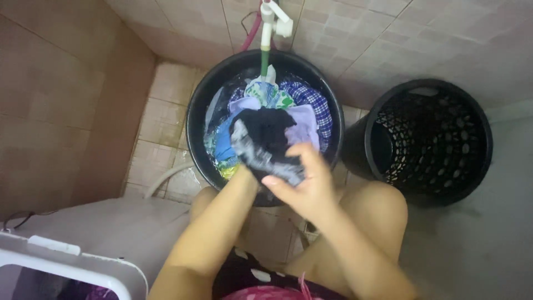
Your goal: Washing and rinsing clothes using a portable washing machine and buckets.
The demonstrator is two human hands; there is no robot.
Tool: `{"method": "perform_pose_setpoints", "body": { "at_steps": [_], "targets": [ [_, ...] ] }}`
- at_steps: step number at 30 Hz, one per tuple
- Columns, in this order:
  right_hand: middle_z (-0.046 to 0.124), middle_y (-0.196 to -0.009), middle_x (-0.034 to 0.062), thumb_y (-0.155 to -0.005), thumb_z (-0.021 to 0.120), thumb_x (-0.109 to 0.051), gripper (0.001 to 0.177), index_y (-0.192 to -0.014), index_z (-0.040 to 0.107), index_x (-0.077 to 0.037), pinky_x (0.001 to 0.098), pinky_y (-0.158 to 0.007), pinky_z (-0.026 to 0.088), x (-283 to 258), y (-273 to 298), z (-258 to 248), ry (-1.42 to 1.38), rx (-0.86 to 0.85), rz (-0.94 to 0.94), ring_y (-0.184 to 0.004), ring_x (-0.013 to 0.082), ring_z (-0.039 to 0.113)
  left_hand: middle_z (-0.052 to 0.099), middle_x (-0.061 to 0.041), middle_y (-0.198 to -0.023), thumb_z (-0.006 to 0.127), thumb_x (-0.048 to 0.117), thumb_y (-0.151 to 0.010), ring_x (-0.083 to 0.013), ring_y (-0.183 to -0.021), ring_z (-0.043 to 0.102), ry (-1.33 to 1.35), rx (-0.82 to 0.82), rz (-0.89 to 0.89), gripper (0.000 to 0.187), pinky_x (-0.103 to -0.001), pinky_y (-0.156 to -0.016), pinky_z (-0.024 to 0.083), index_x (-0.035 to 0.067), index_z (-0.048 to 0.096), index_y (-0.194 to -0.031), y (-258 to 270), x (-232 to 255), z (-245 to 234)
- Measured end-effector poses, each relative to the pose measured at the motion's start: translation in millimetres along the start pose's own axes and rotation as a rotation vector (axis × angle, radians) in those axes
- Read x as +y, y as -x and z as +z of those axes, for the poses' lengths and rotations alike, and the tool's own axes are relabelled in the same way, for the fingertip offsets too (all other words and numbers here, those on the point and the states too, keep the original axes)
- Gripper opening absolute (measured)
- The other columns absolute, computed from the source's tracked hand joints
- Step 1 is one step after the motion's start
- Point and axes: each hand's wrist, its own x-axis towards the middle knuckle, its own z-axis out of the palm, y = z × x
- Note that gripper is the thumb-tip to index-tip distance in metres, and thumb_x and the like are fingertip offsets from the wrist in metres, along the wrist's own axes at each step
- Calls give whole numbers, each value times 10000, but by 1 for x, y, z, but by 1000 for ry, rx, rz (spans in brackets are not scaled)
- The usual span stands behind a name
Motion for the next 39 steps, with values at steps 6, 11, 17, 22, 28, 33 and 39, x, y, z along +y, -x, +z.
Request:
{"method": "perform_pose_setpoints", "body": {
  "at_steps": [6,11,17,22,28,33,39],
  "targets": [
    [629,-1144,137,-802,849,-98,282,-971,636,-23,390,-964,511,166,-5,-4,318,246,-10,-1092,313,626,713,-177,-1178,823,220,-842,-298,-1077,683,224,-33,-211,453,-352,-942,538,48,639,-1219,6,8,-13],
    [580,-1244,169,-855,767,-41,265,-1082,630,-47,403,-983,516,235,-16,-14,334,351,131,-1110,336,623,694,-224,-1201,844,224,-810,-345,-1089,670,136,-25,-185,572,-384,-948,538,20,588,-1279,7,-4,-16],
    [535,-1381,173,-792,803,-290,647,-1374,530,-222,520,-1094,417,226,-14,49,626,-283,390,-1286,397,520,501,-306,-1334,898,295,-687,-476,-1250,519,-656,-288,3,949,-492,-1058,448,78,376,-1450,17,-19,4],
    [328,-1587,223,-799,783,-487,946,-1570,248,-369,567,-1110,341,257,-12,80,931,-695,511,-1376,472,382,419,-317,-1411,867,444,-726,-484,-1318,452,-886,-495,-113,1021,-496,-1061,428,104,295,-1501,-6,-87,32],
    [563,-1448,249,-923,603,-629,864,-1653,171,-462,564,-1185,346,306,-20,73,833,-893,680,-1351,441,523,509,-296,-1422,771,608,-819,-437,-1310,528,-989,-697,-286,1068,-475,-1092,433,51,238,-1558,-56,-143,55],
    [671,-1250,194,-745,831,-312,837,-1510,491,-329,442,-951,510,298,-34,51,594,-661,362,-1098,358,657,671,-203,-1322,627,467,-870,-352,-1204,648,-477,-472,-489,684,-480,-1040,487,111,518,-1444,-66,-174,58],
    [745,-1079,115,-768,714,-37,364,-1128,706,-87,304,-785,589,55,-58,22,98,-256,157,-916,182,736,701,-131,-1154,591,519,-966,-272,-1056,670,707,-316,-879,543,-441,-923,546,65,632,-1261,-41,-44,41]
  ]
}}
